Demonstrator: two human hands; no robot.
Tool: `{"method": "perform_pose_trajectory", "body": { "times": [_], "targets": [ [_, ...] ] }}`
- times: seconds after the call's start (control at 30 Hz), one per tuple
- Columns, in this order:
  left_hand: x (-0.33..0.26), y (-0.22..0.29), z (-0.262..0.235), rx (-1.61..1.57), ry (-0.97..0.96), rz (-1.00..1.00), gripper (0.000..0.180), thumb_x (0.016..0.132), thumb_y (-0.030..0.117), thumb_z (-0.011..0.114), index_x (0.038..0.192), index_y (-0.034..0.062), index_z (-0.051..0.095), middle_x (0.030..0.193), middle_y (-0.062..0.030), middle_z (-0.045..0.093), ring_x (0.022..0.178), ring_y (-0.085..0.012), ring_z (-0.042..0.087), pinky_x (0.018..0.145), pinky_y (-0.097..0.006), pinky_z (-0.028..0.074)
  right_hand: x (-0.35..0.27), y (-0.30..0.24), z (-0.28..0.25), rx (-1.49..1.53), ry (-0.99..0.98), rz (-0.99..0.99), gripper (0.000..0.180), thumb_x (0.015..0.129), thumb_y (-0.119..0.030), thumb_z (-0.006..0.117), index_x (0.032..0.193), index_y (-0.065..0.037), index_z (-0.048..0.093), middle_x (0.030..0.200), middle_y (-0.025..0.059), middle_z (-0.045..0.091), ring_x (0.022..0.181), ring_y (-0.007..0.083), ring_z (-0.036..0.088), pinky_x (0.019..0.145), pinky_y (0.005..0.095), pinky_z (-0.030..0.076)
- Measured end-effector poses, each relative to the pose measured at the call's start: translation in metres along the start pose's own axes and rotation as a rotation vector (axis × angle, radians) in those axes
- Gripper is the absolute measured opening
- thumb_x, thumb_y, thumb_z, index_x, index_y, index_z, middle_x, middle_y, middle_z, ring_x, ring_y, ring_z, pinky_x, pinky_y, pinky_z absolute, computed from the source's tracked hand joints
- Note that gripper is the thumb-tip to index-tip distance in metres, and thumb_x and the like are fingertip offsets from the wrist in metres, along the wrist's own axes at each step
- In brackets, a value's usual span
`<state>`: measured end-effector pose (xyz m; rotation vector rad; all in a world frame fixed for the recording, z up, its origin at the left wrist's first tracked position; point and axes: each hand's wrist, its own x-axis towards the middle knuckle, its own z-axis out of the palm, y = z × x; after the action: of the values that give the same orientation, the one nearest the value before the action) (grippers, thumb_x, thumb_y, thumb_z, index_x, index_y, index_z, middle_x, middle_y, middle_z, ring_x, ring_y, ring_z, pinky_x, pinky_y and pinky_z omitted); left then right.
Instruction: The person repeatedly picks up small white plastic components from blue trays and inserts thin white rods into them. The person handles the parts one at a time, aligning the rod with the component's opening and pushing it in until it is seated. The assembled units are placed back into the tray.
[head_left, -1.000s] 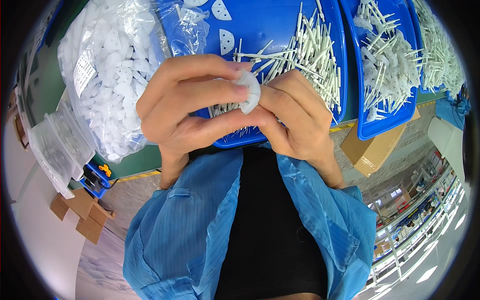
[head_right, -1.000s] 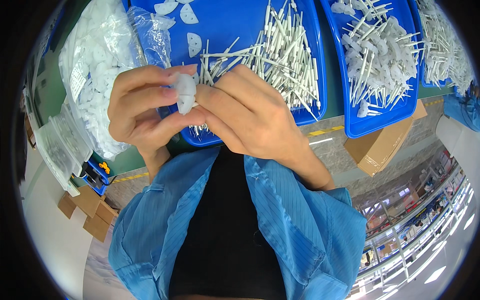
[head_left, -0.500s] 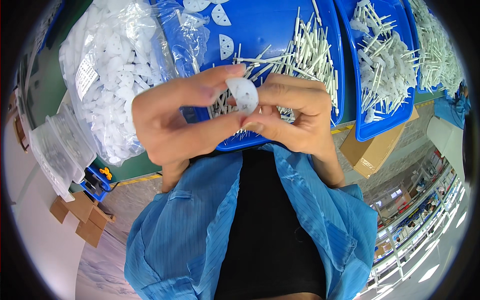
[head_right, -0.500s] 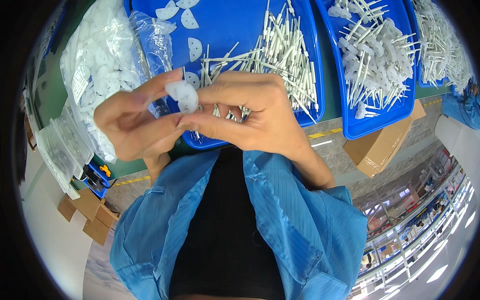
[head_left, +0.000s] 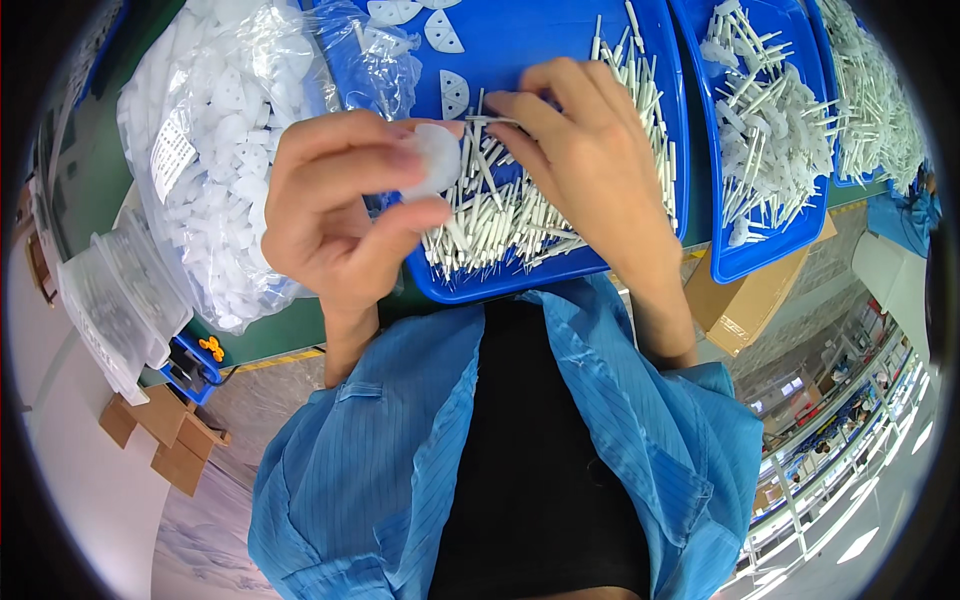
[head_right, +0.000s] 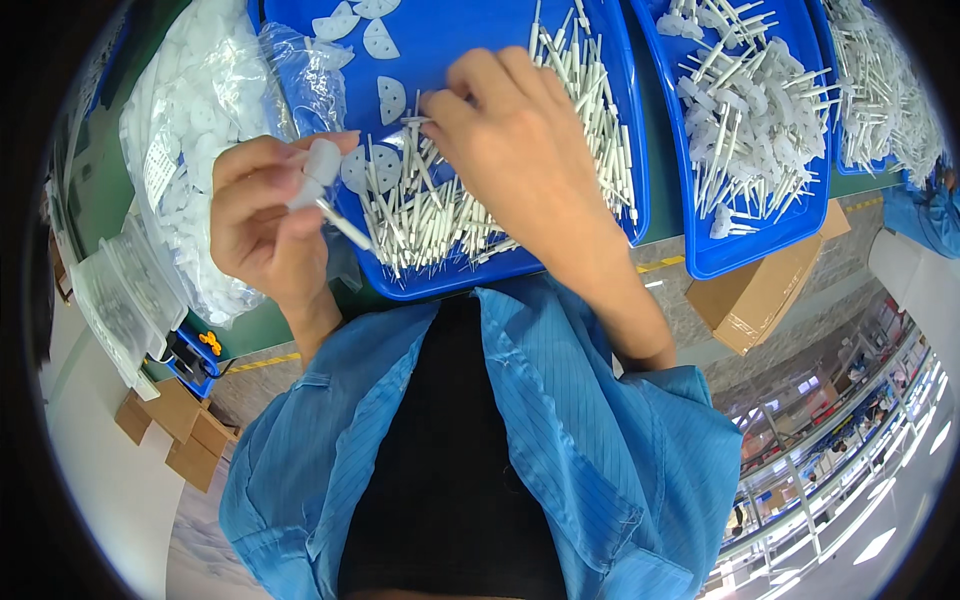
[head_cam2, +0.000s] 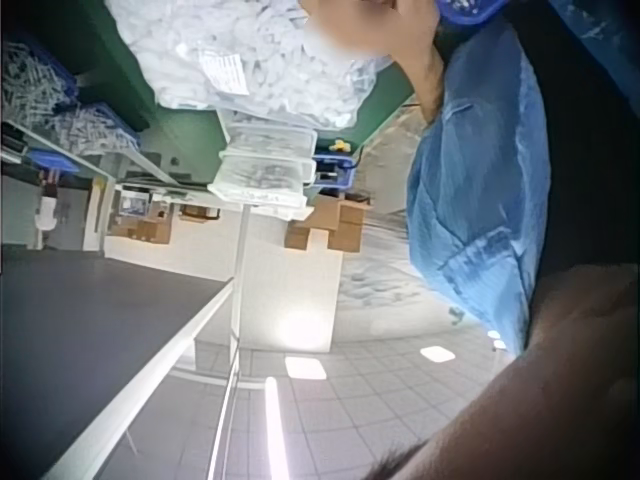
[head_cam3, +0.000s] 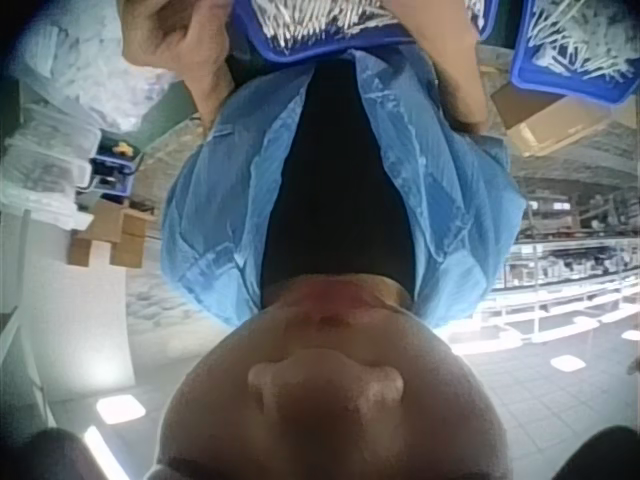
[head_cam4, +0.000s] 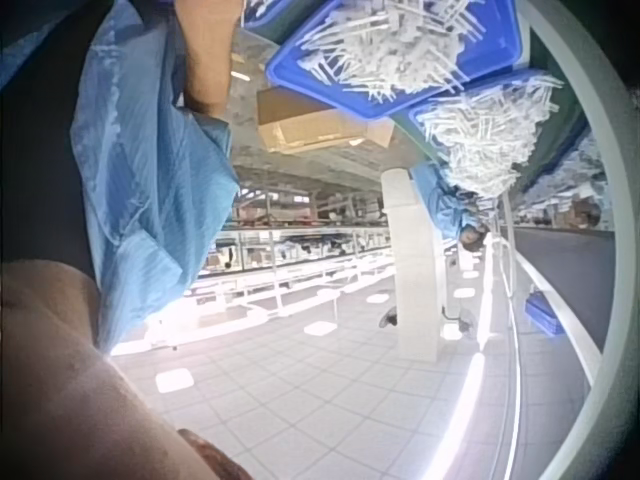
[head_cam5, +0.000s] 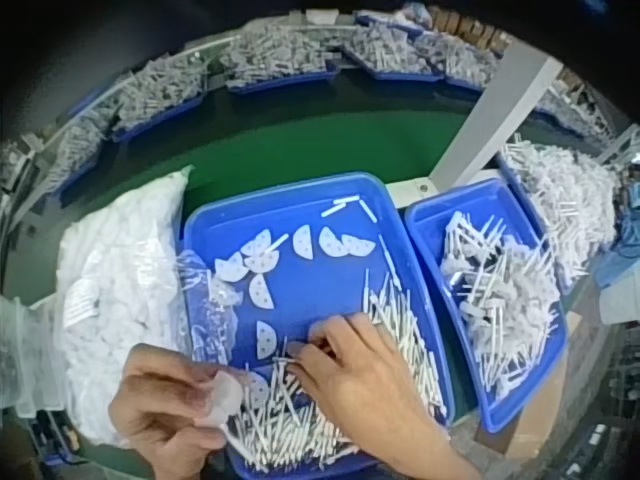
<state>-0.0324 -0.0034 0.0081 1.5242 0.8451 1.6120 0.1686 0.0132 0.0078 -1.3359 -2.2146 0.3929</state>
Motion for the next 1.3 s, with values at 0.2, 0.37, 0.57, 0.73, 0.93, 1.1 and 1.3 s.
{"method": "perform_pose_trajectory", "body": {
  "times": [0.2,0.37,0.57,0.73,0.93,1.1,1.3],
  "targets": [
    [-0.003,0.007,0.010,-0.131,0.224,-0.320,0.030,0.097,0.025,0.064,0.110,-0.0012,0.059,0.105,-0.0175,0.062,0.089,-0.0341,0.070,0.077,-0.046,0.063,-0.001,-0.016,-0.006,0.020,0.037,0.031,0.016,0.085,-0.006,0.067,0.100,-0.005,0.062,0.099,0.0074,0.066,0.090,0.0237,0.064,0.074,0.0356,0.050],
    [0.000,0.007,0.017,-0.275,0.246,-0.416,0.028,0.098,0.021,0.062,0.111,-0.0027,0.058,0.105,-0.0169,0.065,0.095,-0.0325,0.070,0.082,-0.043,0.062,-0.012,-0.055,-0.035,0.479,-0.100,0.311,0.017,0.094,-0.004,0.062,0.110,-0.003,0.058,0.088,0.0121,0.070,0.066,0.0272,0.069,0.058,0.0333,0.053],
    [-0.003,0.008,0.018,-0.258,0.187,-0.406,0.024,0.097,0.017,0.063,0.110,-0.0030,0.058,0.106,-0.0167,0.064,0.096,-0.0321,0.070,0.085,-0.040,0.060,-0.012,-0.056,-0.018,0.471,-0.034,0.306,0.010,0.093,-0.004,0.064,0.102,-0.003,0.061,0.075,0.0100,0.067,0.058,0.0198,0.067,0.052,0.0284,0.050],
    [-0.002,0.010,0.020,-0.268,0.179,-0.405,0.022,0.096,0.013,0.064,0.110,-0.0030,0.058,0.106,-0.0163,0.064,0.096,-0.0277,0.070,0.087,-0.038,0.059,-0.012,-0.059,-0.020,0.466,0.070,0.246,0.009,0.091,-0.008,0.066,0.094,-0.004,0.059,0.058,0.0054,0.057,0.045,0.0188,0.060,0.041,0.0313,0.044],
    [-0.006,0.007,0.021,-0.275,0.151,-0.376,0.019,0.095,0.006,0.064,0.109,-0.0049,0.058,0.106,-0.0167,0.064,0.096,-0.0226,0.068,0.089,-0.036,0.056,-0.013,-0.060,-0.022,0.316,0.070,0.201,0.006,0.091,-0.005,0.065,0.093,-0.004,0.060,0.059,0.0047,0.058,0.045,0.0131,0.059,0.042,0.0278,0.043],
    [-0.005,-0.002,0.019,-0.321,0.061,-0.189,0.019,0.092,0.000,0.065,0.108,-0.0070,0.057,0.108,-0.0181,0.061,0.100,-0.0236,0.067,0.091,-0.038,0.056,-0.012,-0.062,-0.029,0.575,0.006,0.312,0.010,0.091,-0.009,0.065,0.094,-0.003,0.057,0.056,0.0067,0.056,0.046,0.0214,0.062,0.039,0.0332,0.044],
    [-0.005,0.002,0.016,-0.257,0.022,-0.166,0.026,0.083,-0.008,0.072,0.106,-0.0087,0.059,0.109,-0.0191,0.060,0.097,-0.0227,0.068,0.086,-0.031,0.057,-0.010,-0.059,-0.026,0.592,0.076,0.255,0.009,0.094,-0.008,0.062,0.101,-0.003,0.059,0.067,0.0090,0.062,0.052,0.0244,0.064,0.043,0.0326,0.047]
  ]
}}
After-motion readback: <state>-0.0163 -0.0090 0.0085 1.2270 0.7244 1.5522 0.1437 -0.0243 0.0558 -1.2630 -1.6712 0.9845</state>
